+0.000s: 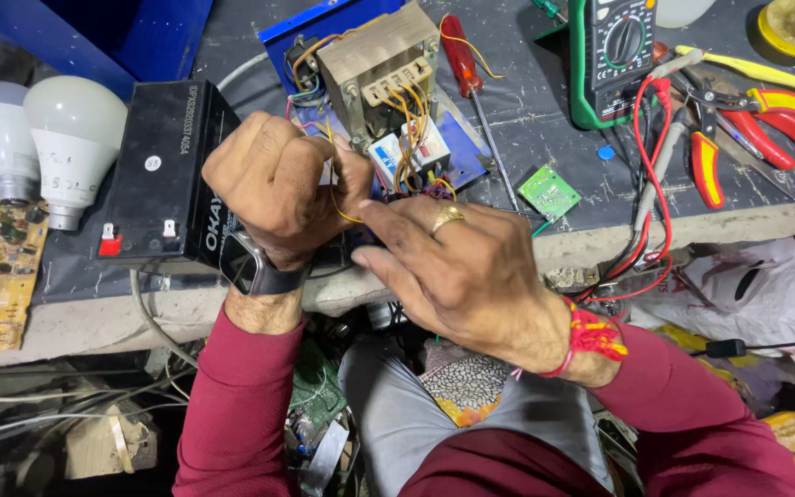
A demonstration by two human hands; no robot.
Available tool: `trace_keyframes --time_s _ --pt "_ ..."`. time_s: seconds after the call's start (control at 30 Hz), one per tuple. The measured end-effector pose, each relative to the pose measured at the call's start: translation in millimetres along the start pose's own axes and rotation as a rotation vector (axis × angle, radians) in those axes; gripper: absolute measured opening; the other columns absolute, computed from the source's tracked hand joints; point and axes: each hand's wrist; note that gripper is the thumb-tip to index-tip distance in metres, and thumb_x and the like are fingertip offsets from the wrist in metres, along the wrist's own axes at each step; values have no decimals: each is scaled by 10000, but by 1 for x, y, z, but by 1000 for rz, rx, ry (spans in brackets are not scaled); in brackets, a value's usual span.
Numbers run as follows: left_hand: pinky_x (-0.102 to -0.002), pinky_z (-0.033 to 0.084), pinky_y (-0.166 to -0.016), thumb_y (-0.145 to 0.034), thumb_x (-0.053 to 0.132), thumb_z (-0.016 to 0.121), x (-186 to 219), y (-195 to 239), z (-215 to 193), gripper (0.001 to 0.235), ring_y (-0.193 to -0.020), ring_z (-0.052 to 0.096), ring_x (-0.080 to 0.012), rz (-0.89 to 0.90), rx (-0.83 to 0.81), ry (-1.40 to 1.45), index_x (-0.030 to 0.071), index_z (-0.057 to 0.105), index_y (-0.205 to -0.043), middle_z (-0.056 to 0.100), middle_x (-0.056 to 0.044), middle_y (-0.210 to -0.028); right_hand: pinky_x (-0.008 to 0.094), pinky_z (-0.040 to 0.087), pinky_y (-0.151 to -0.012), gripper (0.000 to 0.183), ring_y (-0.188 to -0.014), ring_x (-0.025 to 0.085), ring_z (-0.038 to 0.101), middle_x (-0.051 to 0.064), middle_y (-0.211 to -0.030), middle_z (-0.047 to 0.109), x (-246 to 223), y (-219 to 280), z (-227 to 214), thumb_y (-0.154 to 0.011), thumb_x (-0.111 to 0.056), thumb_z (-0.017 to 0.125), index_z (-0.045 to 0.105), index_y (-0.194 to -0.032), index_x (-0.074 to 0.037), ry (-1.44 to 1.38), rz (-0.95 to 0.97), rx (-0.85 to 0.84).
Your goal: The person works on an electronic device, connecting wires to a transformer and circuit board. They use a soldering iron to solder wires and a screwdriver to tighten connections on the device.
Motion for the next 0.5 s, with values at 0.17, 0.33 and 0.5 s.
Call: trace_keyframes --time_s 0.17,0.33,0.5 --pt "-383 396 -573 -854 13 780 3 -2 2 237 -646 522 -280 -12 -14 -42 49 551 -804 510 -90 -743 368 538 -668 220 -774 251 694 68 -937 688 4 -9 -4 -946 -75 790 697 -1143 -50 -11 9 43" --pt "-372 440 -576 -955 -6 834 -5 3 3 245 -712 563 -285 -17 17 -57 48 595 -964 569 -91 -825 389 584 -723 301 -833 288 715 134 -945 687 10 -3 -28 -822 57 711 684 -1119 13 33 -66 30" --pt "-380 533 -797 -1004 48 780 -4 1 4 244 -946 631 -297 -233 -25 -28 12 586 -1148 630 -134 -1060 408 481 -587 351 -724 298 681 187 -913 708 50 39 -90 -751 161 680 679 -1084 52 359 52 204"
Point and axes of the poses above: each hand's wrist, its own y-axis away from the middle knuckle, its own z-axis out of the palm, x = y × z
